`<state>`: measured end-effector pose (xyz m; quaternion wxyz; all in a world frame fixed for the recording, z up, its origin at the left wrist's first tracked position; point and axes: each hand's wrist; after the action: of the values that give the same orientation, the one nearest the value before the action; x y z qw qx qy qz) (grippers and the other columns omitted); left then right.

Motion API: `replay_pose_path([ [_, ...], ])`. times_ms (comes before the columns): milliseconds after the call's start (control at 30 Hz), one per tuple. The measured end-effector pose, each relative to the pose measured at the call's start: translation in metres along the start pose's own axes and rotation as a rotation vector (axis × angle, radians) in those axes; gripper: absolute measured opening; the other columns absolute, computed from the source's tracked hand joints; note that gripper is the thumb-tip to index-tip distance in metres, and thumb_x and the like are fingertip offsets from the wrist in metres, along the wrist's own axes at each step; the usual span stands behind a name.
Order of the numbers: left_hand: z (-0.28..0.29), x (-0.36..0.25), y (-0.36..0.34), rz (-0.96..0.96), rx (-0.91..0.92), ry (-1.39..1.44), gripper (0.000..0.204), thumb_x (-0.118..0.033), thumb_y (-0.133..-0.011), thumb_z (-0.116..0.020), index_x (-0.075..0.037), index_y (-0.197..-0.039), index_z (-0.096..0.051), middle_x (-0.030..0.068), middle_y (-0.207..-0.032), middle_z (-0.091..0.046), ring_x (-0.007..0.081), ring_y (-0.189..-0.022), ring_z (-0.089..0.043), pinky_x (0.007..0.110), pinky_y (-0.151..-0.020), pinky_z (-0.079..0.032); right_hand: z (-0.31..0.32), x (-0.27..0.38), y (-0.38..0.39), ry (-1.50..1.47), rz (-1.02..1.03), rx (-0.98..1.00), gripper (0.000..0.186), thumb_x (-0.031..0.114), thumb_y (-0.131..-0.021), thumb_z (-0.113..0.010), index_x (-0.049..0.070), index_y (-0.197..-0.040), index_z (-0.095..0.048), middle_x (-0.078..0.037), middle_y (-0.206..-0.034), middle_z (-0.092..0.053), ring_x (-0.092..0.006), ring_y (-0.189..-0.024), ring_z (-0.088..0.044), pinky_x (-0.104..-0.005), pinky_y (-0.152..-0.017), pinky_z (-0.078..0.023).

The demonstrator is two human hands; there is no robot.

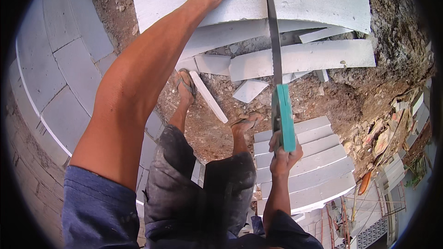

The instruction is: The person measures and cuts white tiles, applies mortar to a curved wall, and places the tiles onto the wall. They use a tape measure, hand saw, trowel, and hammer to complete the task.

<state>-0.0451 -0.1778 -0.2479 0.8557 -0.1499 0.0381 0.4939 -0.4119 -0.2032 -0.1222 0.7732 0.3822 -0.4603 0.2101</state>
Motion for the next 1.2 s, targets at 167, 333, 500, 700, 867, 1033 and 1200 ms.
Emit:
replay_pose_path([
  [167, 0.003, -0.017, -0.001, -0.021, 0.039, 0.051, 0.054, -0.031, -0.094, -0.046, 0.002, -0.137, -0.042, 0.0252, -0.142, -0.039, 0.0393, -0.134, -0.033, 0.062, -0.106, -0.023, -0.031, 0.041, -0.062, -0.083, -0.018, -0.1, 0.046, 0.043, -0.093, -0.053, -0.002, -0.093, -0.062, -0.002, -0.068, -0.054, -0.0074, -0.062, -0.045, -0.0246, -0.056, -0.036],
  [333, 0.002, 0.004, 0.017, -0.023, 0.107, 0.056, 0.055, -0.035, -0.096, -0.042, -0.001, -0.14, -0.04, 0.0237, -0.142, -0.036, 0.0375, -0.136, -0.03, 0.061, -0.105, -0.019, -0.028, 0.047, -0.059, -0.02, -0.072, -0.043, 0.055, 0.049, -0.092, -0.054, -0.004, -0.102, -0.061, -0.003, -0.066, -0.054, -0.0065, -0.049, -0.043, -0.0219, -0.045, -0.03],
  [500, 0.001, -0.005, -0.003, -0.066, 0.012, 0.004, 0.056, -0.035, -0.097, -0.038, 0.0, -0.141, -0.038, 0.0223, -0.14, -0.037, 0.0378, -0.136, -0.029, 0.058, -0.104, -0.019, -0.005, 0.04, 0.007, -0.141, -0.078, -0.075, 0.062, 0.055, -0.09, -0.053, -0.006, -0.1, -0.06, -0.003, -0.065, -0.053, -0.0072, -0.055, -0.045, -0.0267, -0.057, -0.043],
  [700, 0.0, 0.003, 0.002, -0.062, 0.062, 0.03, 0.057, -0.037, -0.097, -0.038, 0.0, -0.142, -0.037, 0.0236, -0.141, -0.037, 0.0361, -0.136, -0.028, 0.06, -0.104, -0.018, -0.034, 0.037, -0.073, -0.151, -0.27, -0.028, 0.042, 0.044, -0.089, -0.057, 0.002, -0.09, -0.06, 0.0, -0.07, -0.052, -0.0062, -0.059, -0.043, -0.0225, -0.054, -0.037],
  [867, 0.008, 0.0, 0.0, -0.083, 0.03, -0.047, 0.056, -0.036, -0.097, -0.038, -0.001, -0.141, -0.038, 0.0218, -0.141, -0.038, 0.0347, -0.136, -0.028, 0.058, -0.105, -0.019, 0.017, 0.018, 0.062, -0.13, -0.12, -0.082, 0.065, 0.055, -0.086, -0.057, -0.007, -0.104, -0.061, -0.006, -0.064, -0.055, -0.0104, -0.052, -0.049, -0.0214, -0.051, -0.04],
  [1033, -0.012, -0.016, -0.012, -0.078, 0.014, 0.01, 0.055, -0.032, -0.095, -0.044, 0.003, -0.137, -0.041, 0.0253, -0.143, -0.038, 0.0395, -0.134, -0.033, 0.061, -0.105, -0.025, -0.032, -0.016, -0.081, -0.259, -0.058, -0.074, 0.044, 0.044, -0.088, -0.06, -0.001, -0.092, -0.06, -0.002, -0.07, -0.053, -0.0091, -0.057, -0.044, -0.0262, -0.053, -0.038],
  [1200, -0.012, 0.02, -0.003, -0.075, -0.105, -0.062, 0.054, -0.032, -0.096, -0.041, 0.003, -0.137, -0.04, 0.0254, -0.141, -0.039, 0.0404, -0.133, -0.033, 0.061, -0.103, -0.027, 0.02, -0.025, 0.059, -0.017, -0.063, -0.072, 0.067, 0.059, -0.085, -0.059, -0.006, -0.098, -0.058, -0.009, -0.068, -0.055, -0.0123, -0.058, -0.051, -0.026, -0.057, -0.044],
])
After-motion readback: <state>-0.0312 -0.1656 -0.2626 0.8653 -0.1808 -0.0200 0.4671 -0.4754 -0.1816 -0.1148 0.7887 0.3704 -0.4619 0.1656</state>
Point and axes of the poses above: each hand's wrist, its own y-axis away from the middle knuckle, its own z-axis out of the back of the hand, x = y × z
